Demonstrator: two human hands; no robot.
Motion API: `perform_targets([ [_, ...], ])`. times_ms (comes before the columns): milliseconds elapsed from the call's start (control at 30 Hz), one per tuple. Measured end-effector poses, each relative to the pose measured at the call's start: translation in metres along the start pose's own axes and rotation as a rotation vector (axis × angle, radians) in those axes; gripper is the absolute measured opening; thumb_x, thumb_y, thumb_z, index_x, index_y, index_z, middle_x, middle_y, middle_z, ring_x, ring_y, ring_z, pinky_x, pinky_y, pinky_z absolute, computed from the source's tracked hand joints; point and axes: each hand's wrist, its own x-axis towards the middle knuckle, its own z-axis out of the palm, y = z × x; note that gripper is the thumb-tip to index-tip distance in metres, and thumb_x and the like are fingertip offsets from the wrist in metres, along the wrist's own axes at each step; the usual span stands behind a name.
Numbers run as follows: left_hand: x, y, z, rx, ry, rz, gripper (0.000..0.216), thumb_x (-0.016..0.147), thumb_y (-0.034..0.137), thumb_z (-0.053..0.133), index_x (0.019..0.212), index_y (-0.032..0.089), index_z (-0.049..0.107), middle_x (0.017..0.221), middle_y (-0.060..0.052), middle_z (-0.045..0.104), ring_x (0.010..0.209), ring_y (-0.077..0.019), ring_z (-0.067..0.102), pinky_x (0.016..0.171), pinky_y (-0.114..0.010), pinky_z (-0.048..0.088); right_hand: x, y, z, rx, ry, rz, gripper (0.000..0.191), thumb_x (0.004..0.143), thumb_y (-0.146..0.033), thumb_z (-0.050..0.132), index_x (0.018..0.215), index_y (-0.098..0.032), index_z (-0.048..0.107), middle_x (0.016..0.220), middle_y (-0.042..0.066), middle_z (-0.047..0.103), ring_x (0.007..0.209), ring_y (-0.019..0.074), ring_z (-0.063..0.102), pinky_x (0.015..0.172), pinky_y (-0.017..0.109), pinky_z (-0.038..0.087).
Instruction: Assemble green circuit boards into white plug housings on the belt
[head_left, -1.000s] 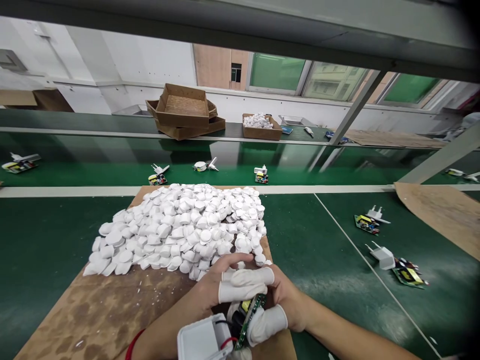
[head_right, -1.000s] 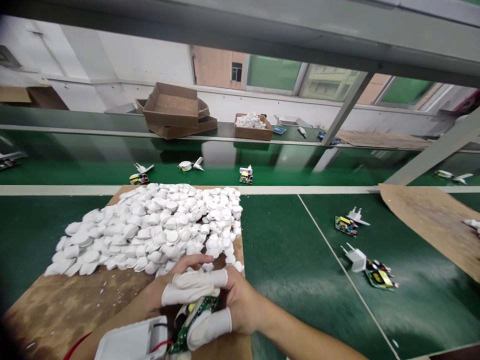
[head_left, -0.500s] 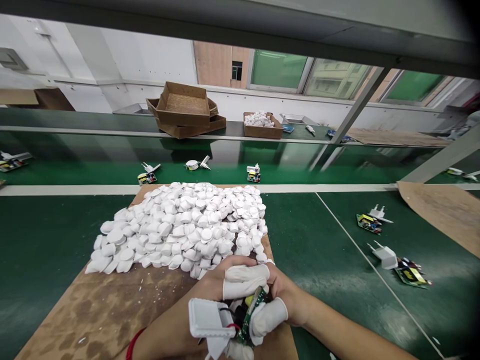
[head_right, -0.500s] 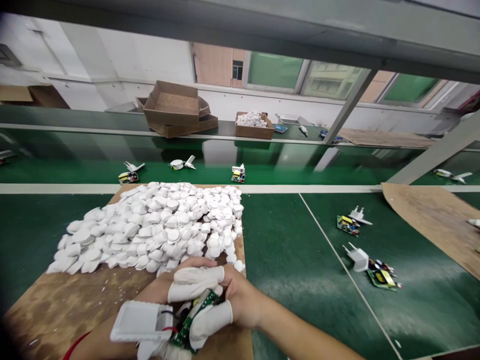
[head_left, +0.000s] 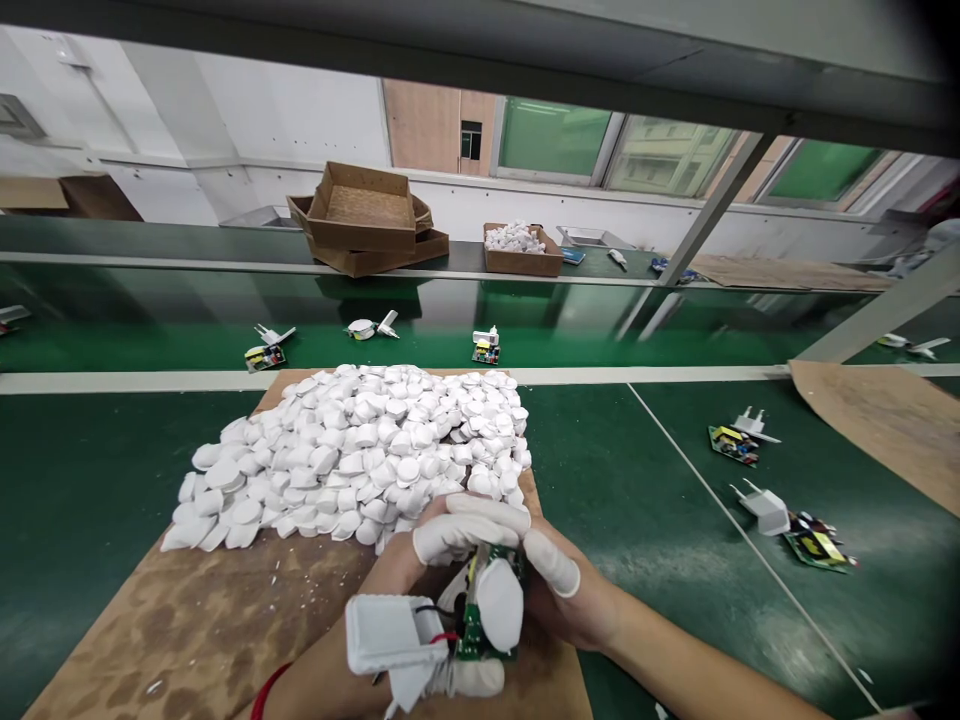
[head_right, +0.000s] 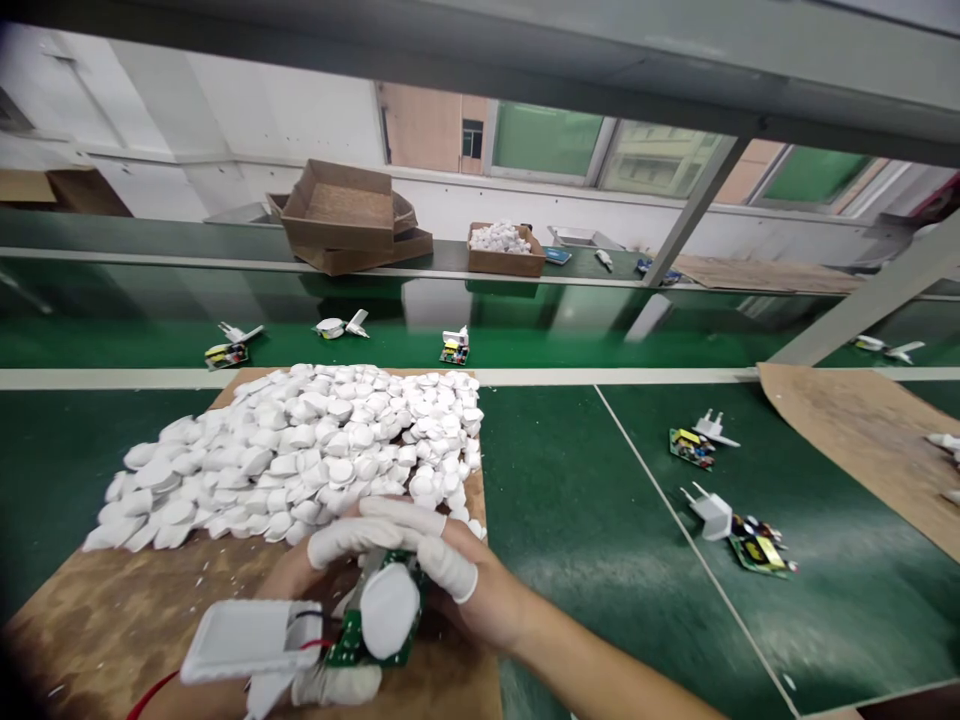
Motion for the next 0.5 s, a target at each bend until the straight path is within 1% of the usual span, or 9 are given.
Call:
perform_targets([
  [33, -0.001, -0.003, 0.001, 0.008, 0.047, -0.023, 0.059, 0.064, 0.028, 0.082, 0.120, 0.026, 0.063, 0.120, -0.010, 0.061, 0.110, -0.0294, 0.057, 0.097, -0.040, 0.049, 0.000, -0.001, 0.001, -0.087, 0.011, -0.025, 0.056, 0.083, -0.060, 0.056, 0.122, -0.022, 0.062, 0.127, 0.011, 0.061, 0.118, 0.0269, 0.054, 0.106, 0.043, 0.038],
  [100, 0.001, -0.006, 0.005, 0.028, 0.137, -0.044, 0.053, 0.061, 0.031, 0.083, 0.112, 0.026, 0.068, 0.120, -0.008, 0.060, 0.101, -0.0273, 0.060, 0.093, -0.038, 0.050, 0.000, -0.001, 0.002, -0.221, 0.033, -0.040, 0.059, 0.079, -0.061, 0.060, 0.121, -0.019, 0.062, 0.115, 0.012, 0.065, 0.107, 0.0267, 0.060, 0.099, 0.043, 0.044],
  [133, 0.003, -0.007, 0.007, 0.022, 0.185, -0.061, 0.051, 0.062, 0.033, 0.082, 0.110, 0.027, 0.068, 0.119, -0.007, 0.060, 0.098, -0.0261, 0.060, 0.092, -0.037, 0.050, 0.000, 0.000, 0.002, -0.246, 0.045, -0.035, 0.060, 0.076, -0.060, 0.064, 0.119, -0.019, 0.063, 0.109, 0.012, 0.067, 0.101, 0.0260, 0.061, 0.095, 0.042, 0.046],
  [200, 0.006, -0.006, 0.012, -0.014, 0.283, -0.133, 0.049, 0.066, 0.037, 0.077, 0.114, 0.030, 0.066, 0.116, -0.004, 0.060, 0.096, -0.0240, 0.059, 0.087, -0.033, 0.050, 0.000, 0.001, 0.003, -0.243, 0.071, -0.022, 0.059, 0.070, -0.058, 0.071, 0.113, -0.019, 0.066, 0.100, 0.010, 0.068, 0.096, 0.0248, 0.062, 0.090, 0.039, 0.049],
  [267, 0.008, -0.003, 0.015, -0.031, 0.344, -0.211, 0.043, 0.072, 0.038, 0.071, 0.114, 0.031, 0.066, 0.117, -0.003, 0.059, 0.099, -0.0233, 0.057, 0.087, -0.031, 0.048, 0.001, 0.002, 0.003, -0.234, 0.065, -0.014, 0.051, 0.070, -0.058, 0.071, 0.102, -0.018, 0.070, 0.093, 0.009, 0.069, 0.093, 0.0238, 0.062, 0.086, 0.036, 0.051],
  [300, 0.008, -0.003, 0.016, -0.027, 0.349, -0.228, 0.039, 0.074, 0.039, 0.068, 0.112, 0.030, 0.067, 0.119, -0.003, 0.058, 0.101, -0.0237, 0.056, 0.088, -0.031, 0.047, 0.001, 0.002, 0.003, -0.239, 0.053, -0.012, 0.047, 0.073, -0.057, 0.068, 0.097, -0.017, 0.072, 0.090, 0.008, 0.069, 0.091, 0.0231, 0.062, 0.084, 0.035, 0.052],
  [367, 0.007, -0.002, 0.017, -0.015, 0.333, -0.200, 0.036, 0.077, 0.044, 0.064, 0.109, 0.030, 0.070, 0.124, -0.004, 0.056, 0.105, -0.0241, 0.054, 0.092, -0.031, 0.044, 0.002, 0.000, 0.004, -0.244, 0.024, -0.014, 0.043, 0.077, -0.056, 0.064, 0.089, -0.016, 0.073, 0.083, 0.007, 0.069, 0.086, 0.0214, 0.063, 0.081, 0.033, 0.052],
  [433, 0.005, -0.002, 0.018, -0.010, 0.312, -0.156, 0.035, 0.080, 0.047, 0.061, 0.110, 0.032, 0.070, 0.128, -0.003, 0.054, 0.107, -0.0237, 0.053, 0.094, -0.031, 0.042, 0.003, -0.002, 0.004, -0.219, 0.002, -0.025, 0.040, 0.077, -0.054, 0.065, 0.086, -0.016, 0.074, 0.079, 0.006, 0.068, 0.083, 0.0201, 0.063, 0.080, 0.031, 0.052],
  [500, 0.003, -0.003, 0.018, 0.000, 0.295, -0.116, 0.033, 0.081, 0.046, 0.061, 0.110, 0.034, 0.070, 0.130, -0.002, 0.052, 0.106, -0.0228, 0.054, 0.096, -0.031, 0.041, 0.005, -0.003, 0.003, -0.185, -0.012, -0.037, 0.039, 0.076, -0.054, 0.067, 0.084, -0.016, 0.074, 0.078, 0.006, 0.068, 0.082, 0.0196, 0.063, 0.080, 0.031, 0.052],
])
